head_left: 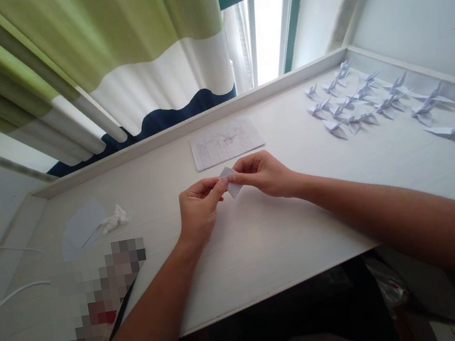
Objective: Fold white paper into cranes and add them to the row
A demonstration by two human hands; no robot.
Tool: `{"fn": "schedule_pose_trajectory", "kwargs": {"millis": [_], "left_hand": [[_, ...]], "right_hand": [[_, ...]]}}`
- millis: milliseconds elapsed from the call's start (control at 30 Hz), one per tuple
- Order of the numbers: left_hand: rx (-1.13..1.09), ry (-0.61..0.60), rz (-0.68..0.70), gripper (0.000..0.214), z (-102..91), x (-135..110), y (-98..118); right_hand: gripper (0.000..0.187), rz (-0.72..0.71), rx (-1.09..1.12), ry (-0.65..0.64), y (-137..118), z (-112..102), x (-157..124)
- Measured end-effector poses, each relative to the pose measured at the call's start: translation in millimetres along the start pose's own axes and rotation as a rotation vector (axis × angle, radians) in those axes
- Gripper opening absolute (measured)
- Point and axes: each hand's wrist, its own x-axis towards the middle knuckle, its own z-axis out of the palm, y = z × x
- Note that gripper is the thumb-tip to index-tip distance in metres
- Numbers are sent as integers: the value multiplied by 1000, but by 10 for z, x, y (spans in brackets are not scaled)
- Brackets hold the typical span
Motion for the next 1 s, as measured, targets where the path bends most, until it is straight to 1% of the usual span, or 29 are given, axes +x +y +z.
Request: {"fn": "schedule_pose_trajectory", "kwargs": {"millis": [133, 233, 333, 433, 500, 567, 633, 700, 733, 867, 1000], "left_hand": [[43, -17, -25, 23, -19, 14, -6], [57, -19, 15, 26, -5, 2, -20], [55, -53, 54, 32, 25, -20, -25], [37, -90, 50, 35, 44, -36, -24], [21, -88, 34, 36, 41, -35, -26], [12, -66, 9, 35, 21, -20, -34], [7, -44, -23, 34, -13, 10, -44], [-16, -42, -49, 35, -53, 48, -51], [-37, -50, -63, 36, -72, 66, -51], [-92, -90, -123, 42, -111, 101, -21], [-85, -83, -84, 40, -108, 91, 20]], "right_hand": [[48, 11, -12, -19, -1, -10, 4], [47, 10, -16, -23, 0, -5, 4], [46, 2, -21, -16, 8, 3, 4], [43, -3, -28, -28, 25, 2, 7], [39, -2, -27, -40, 41, -11, 13], [29, -15, -15, -27, 61, -37, 23], [21, -59, -21, -2, 82, -77, 37], [22, -130, -99, -14, 103, -125, 50], [20, -163, -154, -28, 110, -148, 55], [17, -246, -334, -83, 109, -212, 63], [19, -309, -442, -119, 71, -225, 59]]}}
